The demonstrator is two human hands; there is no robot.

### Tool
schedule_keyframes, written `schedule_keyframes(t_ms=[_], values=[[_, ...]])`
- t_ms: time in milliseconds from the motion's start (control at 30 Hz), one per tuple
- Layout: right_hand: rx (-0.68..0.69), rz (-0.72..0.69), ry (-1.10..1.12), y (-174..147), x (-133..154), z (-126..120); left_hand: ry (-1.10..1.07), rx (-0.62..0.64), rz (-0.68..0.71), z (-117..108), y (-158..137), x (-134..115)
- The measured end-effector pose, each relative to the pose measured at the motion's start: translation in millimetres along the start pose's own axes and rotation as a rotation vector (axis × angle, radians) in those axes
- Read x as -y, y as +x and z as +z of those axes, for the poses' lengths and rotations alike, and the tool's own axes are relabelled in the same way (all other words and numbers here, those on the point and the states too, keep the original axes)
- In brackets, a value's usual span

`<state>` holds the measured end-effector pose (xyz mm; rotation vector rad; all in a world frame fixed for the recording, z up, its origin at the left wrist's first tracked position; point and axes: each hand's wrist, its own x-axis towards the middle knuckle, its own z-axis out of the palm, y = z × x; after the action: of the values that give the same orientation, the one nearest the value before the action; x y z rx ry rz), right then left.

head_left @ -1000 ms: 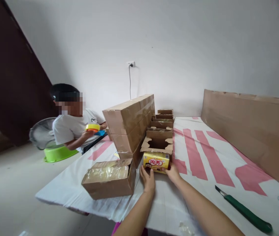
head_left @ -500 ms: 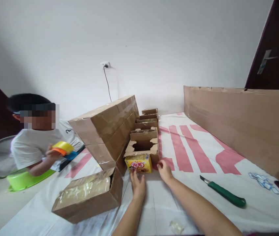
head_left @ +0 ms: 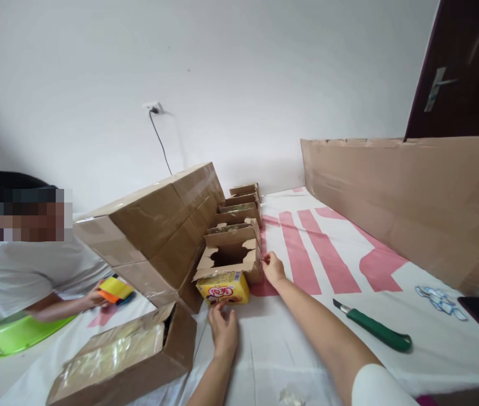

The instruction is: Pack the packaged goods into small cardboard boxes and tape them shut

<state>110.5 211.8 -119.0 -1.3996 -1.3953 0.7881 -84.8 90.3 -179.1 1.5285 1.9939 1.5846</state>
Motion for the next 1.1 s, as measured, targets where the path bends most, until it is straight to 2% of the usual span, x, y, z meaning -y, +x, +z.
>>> schedule_keyframes(t_ms=[300,500,667,767,933,1033,1100], values=[[0.058,0.014,-0.011,4,1,13,-0.02,0.012,0.005,0,1,-1],[0.05,0.015,0.047,3,-6,18,-0.012,0.016,-0.004,-1,0,1],[0.046,0.011,0.095,1,-11,18,-0.017,0.027,0.043,-4,-5,-9],[0.063,0.015,0.102,-6,-13,16,-0.022,0.07,0.135,-9,-12,-21],[0.127,0.009,0.085,-27,-17,10,0.06,0.204,0.387,-25,-22,-46],[0.173,0.014,0.066,-39,-20,9,0.125,0.22,0.525,-31,-20,-70],[0.198,0.033,0.051,-46,-22,10,0.148,0.209,0.642,-32,-11,-96]])
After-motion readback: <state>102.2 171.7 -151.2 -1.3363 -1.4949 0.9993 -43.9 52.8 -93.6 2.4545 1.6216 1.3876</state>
